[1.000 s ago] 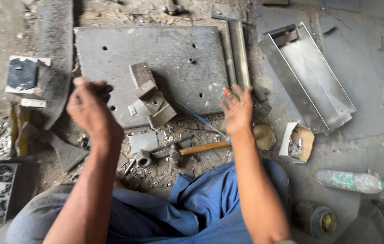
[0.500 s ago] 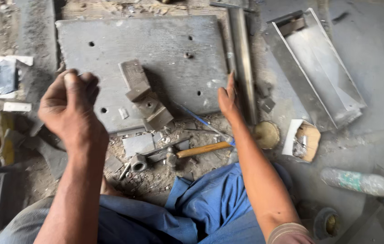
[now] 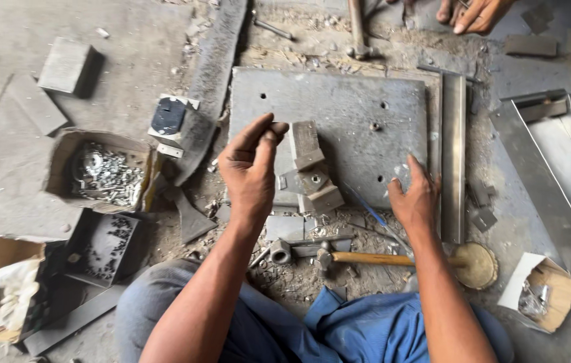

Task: The person sits on the floor and uses a hammer to strike a small metal piece placed on a wooden block. They repeatedly pick up the piece, inspect it, and strike it again to shape or flatten it.

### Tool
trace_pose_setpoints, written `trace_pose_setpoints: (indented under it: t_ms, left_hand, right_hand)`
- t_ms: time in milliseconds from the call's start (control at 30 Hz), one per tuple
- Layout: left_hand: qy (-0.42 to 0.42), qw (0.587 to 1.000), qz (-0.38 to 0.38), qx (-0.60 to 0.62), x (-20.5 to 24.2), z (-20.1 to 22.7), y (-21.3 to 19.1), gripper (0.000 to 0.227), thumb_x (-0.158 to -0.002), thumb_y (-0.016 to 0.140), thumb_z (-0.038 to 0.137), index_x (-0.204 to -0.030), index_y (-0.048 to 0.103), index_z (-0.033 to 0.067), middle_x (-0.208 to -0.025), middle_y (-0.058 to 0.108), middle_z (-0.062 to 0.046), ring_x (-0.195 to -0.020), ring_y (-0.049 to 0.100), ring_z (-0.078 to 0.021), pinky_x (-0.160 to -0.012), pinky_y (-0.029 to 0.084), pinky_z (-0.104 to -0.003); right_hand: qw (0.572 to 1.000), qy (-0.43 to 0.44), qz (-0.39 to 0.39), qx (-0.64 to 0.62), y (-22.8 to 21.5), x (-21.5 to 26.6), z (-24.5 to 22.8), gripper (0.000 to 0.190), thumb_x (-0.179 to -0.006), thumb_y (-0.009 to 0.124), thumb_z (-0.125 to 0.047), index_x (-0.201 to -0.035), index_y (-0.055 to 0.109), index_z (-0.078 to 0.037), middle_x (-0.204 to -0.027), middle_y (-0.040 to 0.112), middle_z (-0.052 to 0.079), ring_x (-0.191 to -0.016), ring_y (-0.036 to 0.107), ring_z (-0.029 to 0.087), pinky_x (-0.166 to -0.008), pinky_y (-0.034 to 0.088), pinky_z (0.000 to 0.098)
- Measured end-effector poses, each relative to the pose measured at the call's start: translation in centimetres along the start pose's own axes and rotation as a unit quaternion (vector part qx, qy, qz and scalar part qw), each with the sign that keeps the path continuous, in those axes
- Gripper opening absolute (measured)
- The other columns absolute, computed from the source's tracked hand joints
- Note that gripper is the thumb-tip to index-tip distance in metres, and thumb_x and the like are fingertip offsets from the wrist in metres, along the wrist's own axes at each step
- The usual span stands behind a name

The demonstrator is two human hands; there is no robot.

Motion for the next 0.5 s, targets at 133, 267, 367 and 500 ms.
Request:
trace_pose_setpoints:
  t_ms: [133,267,367,500]
  left_hand:
    - [-0.001,1.000,-0.016,0.002,0.1,1.2,0.1,0.028,-0.101,0.066,-0.004,-0.128,0.065,-0.0094,-0.117,0.074,-0.020,-0.112,0.073,-0.0250,-0.105,0.059,-0.037]
    - [-0.027,0.999,-0.019,0.043,0.3,2.2,0.6,0.027,-0.100,0.065,-0.003,-0.127,0.065,-0.0081,-0.117,0.074,-0.019,-0.112,0.073,-0.0244,-0.105,0.060,-0.036]
    - [-0.014,0.999,-0.029,0.026,0.5,2.4,0.5,0.022,-0.099,0.059,-0.007,-0.119,0.068,-0.0077,-0.114,0.075,-0.017,-0.109,0.073,-0.0223,-0.103,0.060,-0.035]
    - [0.085,0.993,-0.051,-0.058,0.5,2.8,-0.8,0.019,-0.095,0.049,-0.005,-0.085,0.065,-0.0058,-0.090,0.070,-0.012,-0.084,0.067,-0.0178,-0.081,0.059,-0.032]
  right_hand:
    - [1.000,-0.005,0.012,-0.008,-0.9,0.7,-1.7,0.060,-0.088,0.069,-0.019,-0.140,0.058,0.008,-0.138,0.061,0.031,-0.129,0.058,0.044,-0.112,0.042,0.0463]
    - [1.000,0.021,0.008,-0.007,-1.5,1.4,-1.6,0.059,-0.089,0.069,-0.019,-0.141,0.058,0.006,-0.140,0.061,0.028,-0.129,0.060,0.041,-0.112,0.043,0.0467]
    - [0.998,0.051,0.006,-0.047,-1.8,2.1,-0.7,0.059,-0.089,0.069,-0.021,-0.141,0.057,0.004,-0.139,0.061,0.028,-0.127,0.061,0.040,-0.105,0.048,0.0452]
    - [0.998,0.014,0.029,-0.053,-1.6,2.9,-0.6,0.056,-0.091,0.074,-0.026,-0.138,0.063,0.002,-0.132,0.067,0.027,-0.125,0.065,0.039,-0.107,0.049,0.0441]
Point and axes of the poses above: each hand's wrist, its own x-axis away from the middle knuckle, its own y-axis out of the palm, z = x × y, the point moved 6 cm from there along -x, towards the middle knuckle
